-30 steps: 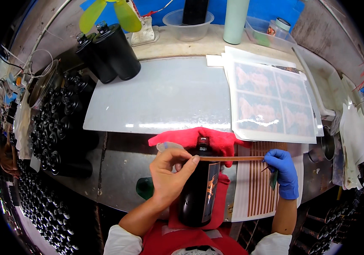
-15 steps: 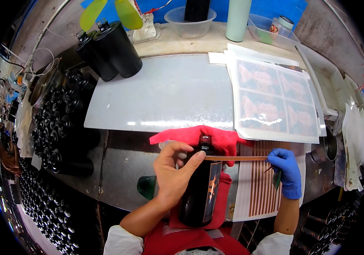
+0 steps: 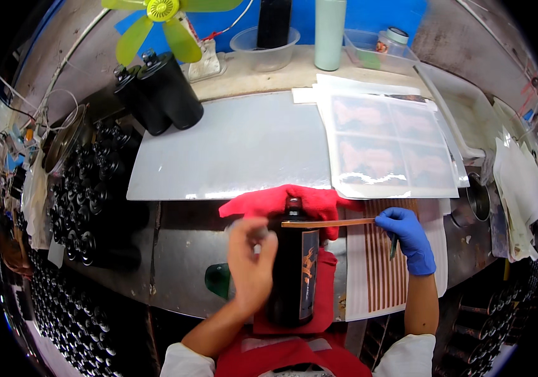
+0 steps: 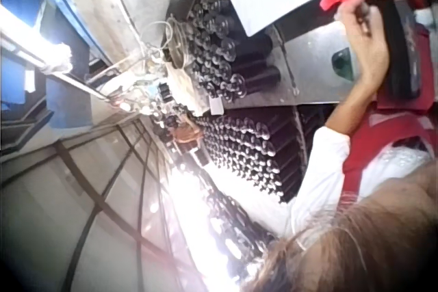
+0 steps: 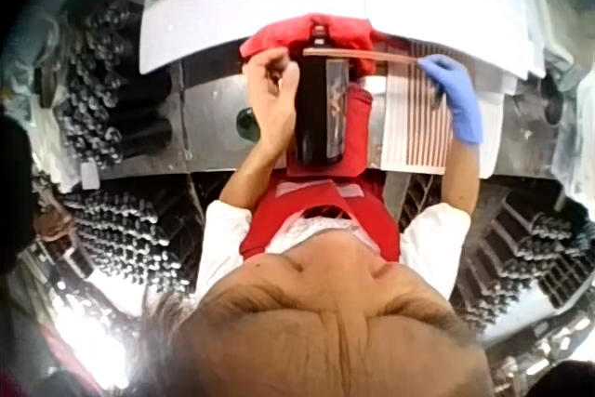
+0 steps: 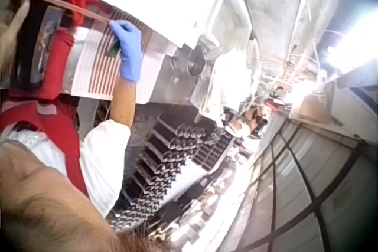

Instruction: The person applies thin copper-colored strips to the sides of black cylindrical containers. They smooth the strips with a green plastic tool, rotate the containers to access different sides, and place finished units into a nearby rack.

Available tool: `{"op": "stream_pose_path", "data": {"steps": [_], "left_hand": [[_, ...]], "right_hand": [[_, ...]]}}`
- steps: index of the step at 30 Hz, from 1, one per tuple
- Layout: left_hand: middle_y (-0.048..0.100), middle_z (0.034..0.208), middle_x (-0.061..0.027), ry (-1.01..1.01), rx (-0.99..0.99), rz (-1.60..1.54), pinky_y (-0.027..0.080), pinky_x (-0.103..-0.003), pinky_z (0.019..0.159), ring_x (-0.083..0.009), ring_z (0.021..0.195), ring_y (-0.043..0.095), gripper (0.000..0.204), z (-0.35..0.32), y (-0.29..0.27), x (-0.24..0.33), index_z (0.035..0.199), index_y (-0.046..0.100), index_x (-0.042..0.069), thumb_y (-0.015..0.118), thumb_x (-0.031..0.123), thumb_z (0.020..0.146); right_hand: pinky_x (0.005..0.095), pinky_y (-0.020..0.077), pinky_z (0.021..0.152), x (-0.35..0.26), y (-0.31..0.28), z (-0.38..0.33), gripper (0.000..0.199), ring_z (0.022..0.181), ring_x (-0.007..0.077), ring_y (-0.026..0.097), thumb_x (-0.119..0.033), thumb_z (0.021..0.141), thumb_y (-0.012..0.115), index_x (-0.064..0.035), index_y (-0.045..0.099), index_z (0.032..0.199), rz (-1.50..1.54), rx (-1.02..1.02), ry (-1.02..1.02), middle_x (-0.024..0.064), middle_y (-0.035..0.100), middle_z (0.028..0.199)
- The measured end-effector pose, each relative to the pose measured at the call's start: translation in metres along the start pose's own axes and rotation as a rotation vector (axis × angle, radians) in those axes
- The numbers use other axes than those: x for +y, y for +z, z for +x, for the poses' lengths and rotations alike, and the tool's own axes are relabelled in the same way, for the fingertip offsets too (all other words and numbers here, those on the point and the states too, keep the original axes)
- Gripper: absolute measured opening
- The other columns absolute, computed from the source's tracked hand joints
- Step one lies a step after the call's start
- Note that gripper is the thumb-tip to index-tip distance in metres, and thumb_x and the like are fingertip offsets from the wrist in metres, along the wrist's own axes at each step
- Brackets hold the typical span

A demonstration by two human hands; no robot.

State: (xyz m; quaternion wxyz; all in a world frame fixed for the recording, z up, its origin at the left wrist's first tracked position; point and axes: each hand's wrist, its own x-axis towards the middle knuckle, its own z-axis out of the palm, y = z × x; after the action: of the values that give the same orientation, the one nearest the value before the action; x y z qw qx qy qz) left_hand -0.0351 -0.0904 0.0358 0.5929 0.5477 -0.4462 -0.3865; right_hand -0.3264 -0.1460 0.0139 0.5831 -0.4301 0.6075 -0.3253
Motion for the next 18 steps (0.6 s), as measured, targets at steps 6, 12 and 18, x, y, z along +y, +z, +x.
{"op": "stream_pose_path", "data": {"steps": [6, 12, 18], "left_hand": [[0.036, 0.131, -0.028, 0.593, -0.712, 0.83, 0.028, -0.053, 0.1, -0.0496, 0.121, 0.032, 0.072, -0.062, -0.024, 0.038, 0.13, 0.043, 0.003, 0.075, 0.03, 0.071], [0.027, 0.131, -0.0403, 0.313, -0.761, 0.524, 0.025, -0.061, 0.098, -0.0611, 0.116, 0.03, 0.104, -0.063, -0.074, -0.026, 0.138, 0.012, -0.007, 0.077, 0.034, 0.068], [0.03, 0.13, -0.0377, 0.614, -0.573, 0.738, 0.018, -0.064, 0.099, -0.0454, 0.125, 0.033, 0.131, -0.066, -0.063, 0.005, 0.14, 0.006, -0.01, 0.081, 0.054, 0.053]], "right_hand": [[0.0213, 0.0395, 0.06, -0.007, -0.004, -0.001, 0.018, 0.065, 0.005, 0.05, -0.019, 0.075, 0.071, -0.0014, 0.067, 0.079, -0.007, -0.026, -0.002, -0.0019, 0.059, 0.069], [0.0213, 0.0404, 0.064, -0.02, 0.017, -0.01, 0.015, 0.068, 0.0054, 0.052, -0.015, 0.075, 0.071, -0.0012, 0.067, 0.078, 0.072, -0.099, -0.046, -0.0013, 0.059, 0.071], [0.0214, 0.04, 0.065, -0.032, 0.03, -0.017, 0.012, 0.07, 0.0053, 0.051, -0.013, 0.076, 0.069, -0.0015, 0.066, 0.078, 0.042, -0.107, -0.08, -0.0014, 0.059, 0.072]]}}
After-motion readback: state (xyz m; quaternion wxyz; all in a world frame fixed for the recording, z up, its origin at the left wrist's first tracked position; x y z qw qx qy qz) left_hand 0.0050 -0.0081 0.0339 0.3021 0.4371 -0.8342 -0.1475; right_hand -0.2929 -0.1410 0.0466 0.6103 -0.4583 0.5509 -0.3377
